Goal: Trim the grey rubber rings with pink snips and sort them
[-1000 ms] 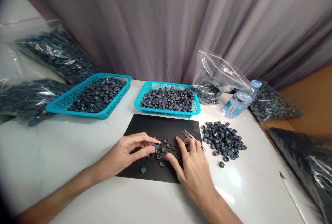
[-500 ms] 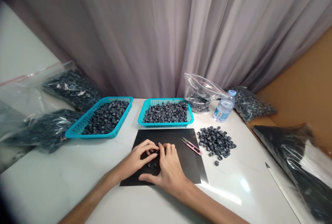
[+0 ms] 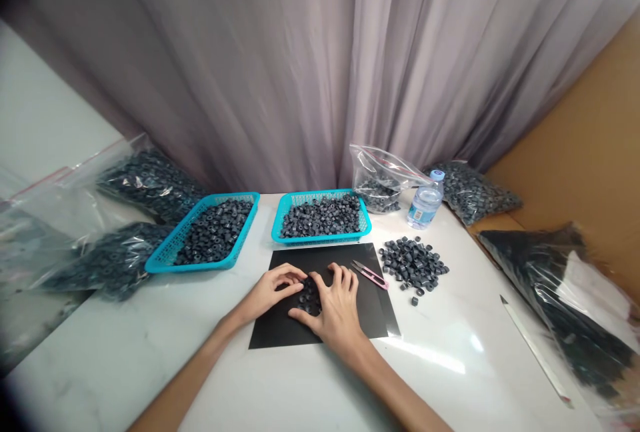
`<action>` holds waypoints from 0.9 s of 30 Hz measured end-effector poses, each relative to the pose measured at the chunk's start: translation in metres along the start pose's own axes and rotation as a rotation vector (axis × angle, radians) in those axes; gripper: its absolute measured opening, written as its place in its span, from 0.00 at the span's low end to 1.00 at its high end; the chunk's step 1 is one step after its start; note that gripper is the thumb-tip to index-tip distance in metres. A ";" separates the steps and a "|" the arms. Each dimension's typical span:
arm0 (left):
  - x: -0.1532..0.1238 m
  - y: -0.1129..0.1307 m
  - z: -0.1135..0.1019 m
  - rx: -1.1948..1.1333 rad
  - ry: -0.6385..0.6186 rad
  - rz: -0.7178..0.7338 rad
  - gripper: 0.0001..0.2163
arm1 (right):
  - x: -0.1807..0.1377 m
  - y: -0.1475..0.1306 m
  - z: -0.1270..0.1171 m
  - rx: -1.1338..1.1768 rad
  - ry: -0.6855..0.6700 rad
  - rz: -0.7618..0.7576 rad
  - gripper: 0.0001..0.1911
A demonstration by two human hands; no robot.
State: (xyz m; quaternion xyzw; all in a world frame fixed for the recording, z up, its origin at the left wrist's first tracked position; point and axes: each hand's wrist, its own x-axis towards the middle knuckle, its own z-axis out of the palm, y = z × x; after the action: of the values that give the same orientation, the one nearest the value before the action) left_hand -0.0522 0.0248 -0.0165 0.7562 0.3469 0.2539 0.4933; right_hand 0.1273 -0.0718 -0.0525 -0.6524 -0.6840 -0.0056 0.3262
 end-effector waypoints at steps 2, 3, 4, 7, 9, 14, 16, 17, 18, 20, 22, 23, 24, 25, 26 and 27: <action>0.001 -0.001 0.000 0.023 0.038 -0.002 0.11 | 0.000 -0.001 0.001 0.028 -0.011 0.023 0.36; 0.001 -0.002 0.000 0.035 0.061 -0.004 0.11 | 0.000 -0.002 0.001 0.043 -0.021 0.016 0.36; 0.001 -0.003 0.000 0.047 0.082 -0.007 0.10 | 0.001 -0.003 0.003 0.054 -0.030 -0.001 0.36; 0.001 -0.004 0.003 0.064 0.115 -0.019 0.07 | 0.006 -0.008 0.008 0.063 -0.043 -0.065 0.36; 0.001 -0.002 0.007 0.053 0.108 -0.031 0.07 | 0.010 -0.010 0.012 0.060 -0.042 -0.097 0.32; -0.003 0.007 0.014 -0.019 0.030 -0.062 0.07 | 0.015 -0.009 0.021 0.044 -0.045 -0.171 0.09; -0.005 0.011 0.013 -0.033 0.000 -0.067 0.07 | 0.015 -0.008 0.024 0.027 -0.038 -0.194 0.05; -0.006 0.012 0.012 -0.033 -0.010 -0.066 0.07 | 0.015 -0.008 0.026 0.014 -0.032 -0.204 0.04; -0.007 0.013 0.011 -0.028 -0.015 -0.062 0.07 | 0.015 -0.007 0.027 0.000 -0.025 -0.212 0.03; -0.009 0.014 0.009 -0.002 -0.010 -0.045 0.08 | 0.016 -0.007 0.030 -0.033 -0.012 -0.229 0.02; -0.009 0.013 0.010 0.033 0.009 -0.020 0.09 | 0.016 -0.006 0.032 -0.066 -0.001 -0.240 0.02; -0.009 0.012 0.010 0.050 0.021 -0.006 0.09 | 0.017 -0.006 0.032 -0.082 0.004 -0.240 0.03; -0.009 0.011 0.009 0.065 0.033 0.009 0.09 | 0.017 -0.006 0.032 -0.097 0.008 -0.239 0.03; -0.008 0.009 0.008 0.077 0.045 0.023 0.09 | 0.018 -0.005 0.032 -0.111 0.011 -0.238 0.04; -0.007 0.007 0.007 0.088 0.060 0.035 0.09 | 0.019 -0.004 0.032 -0.124 0.013 -0.236 0.04; -0.006 0.004 0.005 0.097 0.080 0.044 0.09 | 0.020 -0.003 0.031 -0.135 0.012 -0.236 0.05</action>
State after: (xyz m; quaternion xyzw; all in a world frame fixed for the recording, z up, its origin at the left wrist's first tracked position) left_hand -0.0512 0.0165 -0.0146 0.7760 0.3616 0.2776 0.4359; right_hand 0.1122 -0.0409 -0.0665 -0.5880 -0.7520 -0.0938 0.2827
